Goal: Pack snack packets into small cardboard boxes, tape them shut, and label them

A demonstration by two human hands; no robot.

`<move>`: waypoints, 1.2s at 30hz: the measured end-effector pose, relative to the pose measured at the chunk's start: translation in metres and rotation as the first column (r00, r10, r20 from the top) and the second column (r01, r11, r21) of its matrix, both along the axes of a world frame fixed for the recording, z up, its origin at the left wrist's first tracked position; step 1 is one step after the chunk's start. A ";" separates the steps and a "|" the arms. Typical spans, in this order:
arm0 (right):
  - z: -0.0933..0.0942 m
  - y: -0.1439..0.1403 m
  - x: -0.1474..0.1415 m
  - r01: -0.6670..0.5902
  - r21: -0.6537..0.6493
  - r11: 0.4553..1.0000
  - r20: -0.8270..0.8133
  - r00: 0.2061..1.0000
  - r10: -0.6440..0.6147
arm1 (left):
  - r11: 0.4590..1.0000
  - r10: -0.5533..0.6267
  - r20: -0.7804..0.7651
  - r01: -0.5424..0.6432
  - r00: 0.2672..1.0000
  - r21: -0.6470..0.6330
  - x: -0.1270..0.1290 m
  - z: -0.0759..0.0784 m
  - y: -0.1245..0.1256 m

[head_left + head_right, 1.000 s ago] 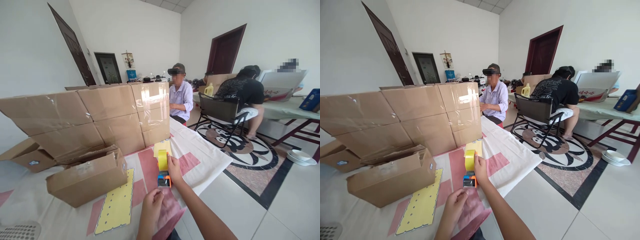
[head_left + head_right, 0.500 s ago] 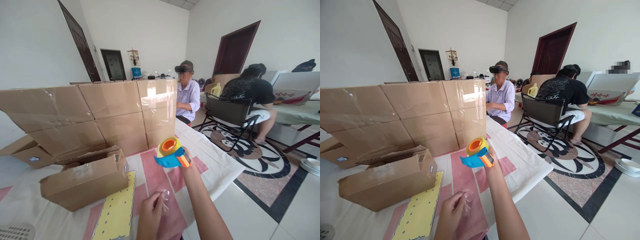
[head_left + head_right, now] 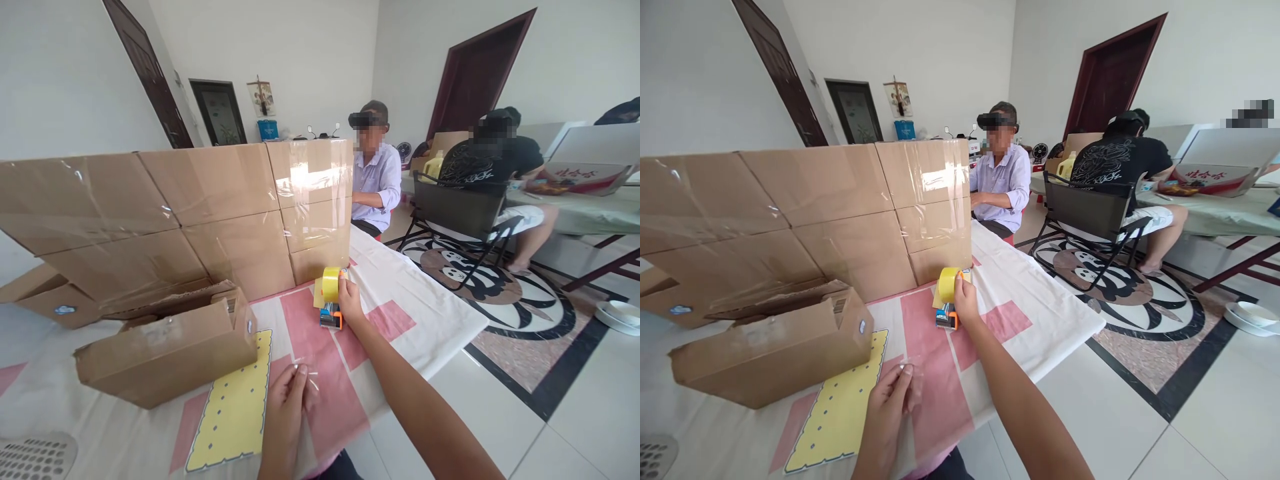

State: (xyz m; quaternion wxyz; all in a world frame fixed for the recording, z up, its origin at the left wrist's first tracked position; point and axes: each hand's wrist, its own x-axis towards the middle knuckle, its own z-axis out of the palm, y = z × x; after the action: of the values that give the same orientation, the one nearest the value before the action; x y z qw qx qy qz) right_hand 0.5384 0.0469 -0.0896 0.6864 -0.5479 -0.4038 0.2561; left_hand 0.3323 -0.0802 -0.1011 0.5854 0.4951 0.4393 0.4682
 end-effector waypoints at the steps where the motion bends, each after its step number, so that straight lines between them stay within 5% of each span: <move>1: 0.000 -0.001 0.000 0.001 -0.007 1.000 -0.004 1.000 -0.001 | 1.000 0.000 0.002 0.000 1.000 0.007 0.000 0.002 -0.001; 6: 0.013 -0.009 0.016 0.064 -0.012 0.998 -0.005 0.998 -0.064 | 0.996 -0.016 0.019 0.014 1.000 0.087 -0.018 0.011 -0.003; 10: 0.042 -0.025 0.020 0.226 0.094 0.969 0.024 0.973 -0.230 | 0.985 0.058 0.007 -0.058 0.998 0.163 -0.055 0.018 0.002; 12: 0.065 -0.033 0.001 0.162 0.153 0.975 0.079 0.981 -0.175 | 0.975 0.105 -0.024 -0.098 0.994 0.201 -0.075 0.028 0.008; 14: 0.092 -0.040 -0.032 -0.095 0.178 0.979 0.208 0.976 0.056 | 0.961 0.136 -0.049 -0.119 0.990 0.249 -0.092 0.043 0.016; 16: 0.121 -0.045 -0.072 -0.432 0.117 0.894 0.388 0.849 0.359 | 0.945 0.145 -0.063 -0.120 0.987 0.303 -0.106 0.060 0.026; 18: 0.147 -0.046 -0.108 -0.668 -0.022 0.744 0.537 0.620 0.572 | 0.934 0.148 -0.077 -0.113 0.986 0.340 -0.117 0.076 0.034; 21: 0.171 -0.040 -0.146 -0.794 -0.195 0.576 0.628 0.350 0.695 | 0.928 0.140 -0.117 -0.089 0.983 0.361 -0.128 0.094 0.043; 24: 0.175 -0.024 -0.164 -0.805 -0.253 0.536 0.655 0.266 0.707 | 0.921 0.174 -0.138 -0.112 0.975 0.372 -0.135 0.105 0.050; 32: 0.166 0.016 -0.193 -0.800 -0.197 0.566 0.705 0.285 0.649 | 0.955 0.251 -0.104 -0.228 0.962 0.192 -0.147 0.128 0.071; 36: 0.167 0.033 -0.210 -0.781 -0.184 0.596 0.702 0.320 0.636 | 0.984 0.178 -0.205 -0.172 0.962 0.049 -0.160 0.144 0.076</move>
State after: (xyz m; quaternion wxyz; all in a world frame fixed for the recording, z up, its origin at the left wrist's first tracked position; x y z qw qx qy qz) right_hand 0.3286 0.0795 0.0776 0.3385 -0.2982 -0.8538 0.2600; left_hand 0.1720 -0.0043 0.0433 0.4846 0.5097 0.5331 0.4702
